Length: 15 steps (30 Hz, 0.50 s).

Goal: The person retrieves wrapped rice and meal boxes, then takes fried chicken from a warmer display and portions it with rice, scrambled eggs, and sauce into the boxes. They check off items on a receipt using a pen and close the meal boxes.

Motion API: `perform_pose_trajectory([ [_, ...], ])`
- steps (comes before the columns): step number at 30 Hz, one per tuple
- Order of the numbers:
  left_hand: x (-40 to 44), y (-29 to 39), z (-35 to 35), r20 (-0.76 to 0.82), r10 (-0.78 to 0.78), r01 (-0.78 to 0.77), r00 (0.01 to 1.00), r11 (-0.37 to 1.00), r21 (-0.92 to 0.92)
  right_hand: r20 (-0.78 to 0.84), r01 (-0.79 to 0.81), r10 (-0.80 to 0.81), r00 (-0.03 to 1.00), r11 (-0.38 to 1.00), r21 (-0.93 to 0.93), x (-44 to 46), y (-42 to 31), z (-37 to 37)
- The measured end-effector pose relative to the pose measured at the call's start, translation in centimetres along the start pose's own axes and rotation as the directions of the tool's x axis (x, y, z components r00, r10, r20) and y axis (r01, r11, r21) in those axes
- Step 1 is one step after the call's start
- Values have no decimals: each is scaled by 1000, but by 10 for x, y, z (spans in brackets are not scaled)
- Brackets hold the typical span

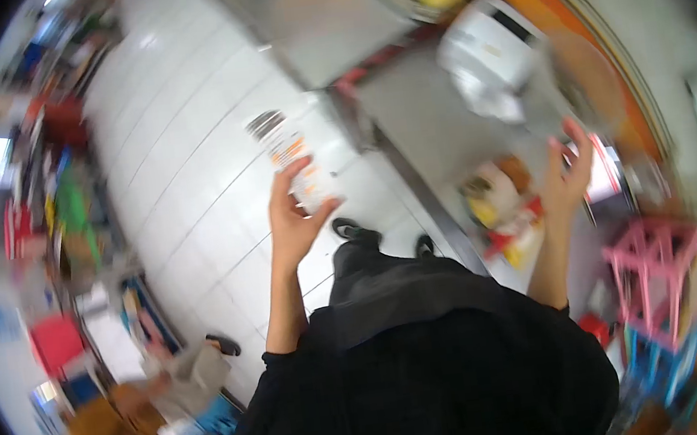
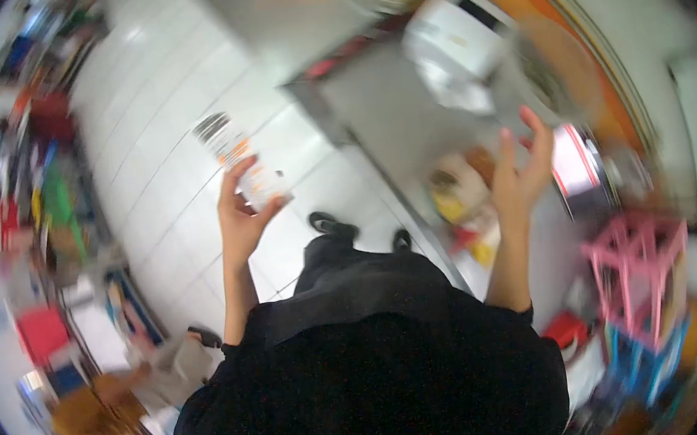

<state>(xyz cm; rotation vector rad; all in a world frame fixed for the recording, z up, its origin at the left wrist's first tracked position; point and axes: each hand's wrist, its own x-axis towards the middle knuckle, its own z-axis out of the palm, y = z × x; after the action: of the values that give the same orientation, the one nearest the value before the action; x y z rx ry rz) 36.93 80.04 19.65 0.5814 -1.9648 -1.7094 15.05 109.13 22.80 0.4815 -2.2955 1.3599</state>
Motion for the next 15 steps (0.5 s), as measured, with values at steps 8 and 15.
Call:
perform_pose_trajectory([
  [8, -11, 59, -204, -349, 22, 47, 937, 981, 189, 706, 164, -427, 565, 897, 411, -68, -183, 253],
  [15, 43, -21, -390, -497, 21, 91, 868, 976, 199, 865, 404, -445, 234, 853, 329, -129, -179, 453],
])
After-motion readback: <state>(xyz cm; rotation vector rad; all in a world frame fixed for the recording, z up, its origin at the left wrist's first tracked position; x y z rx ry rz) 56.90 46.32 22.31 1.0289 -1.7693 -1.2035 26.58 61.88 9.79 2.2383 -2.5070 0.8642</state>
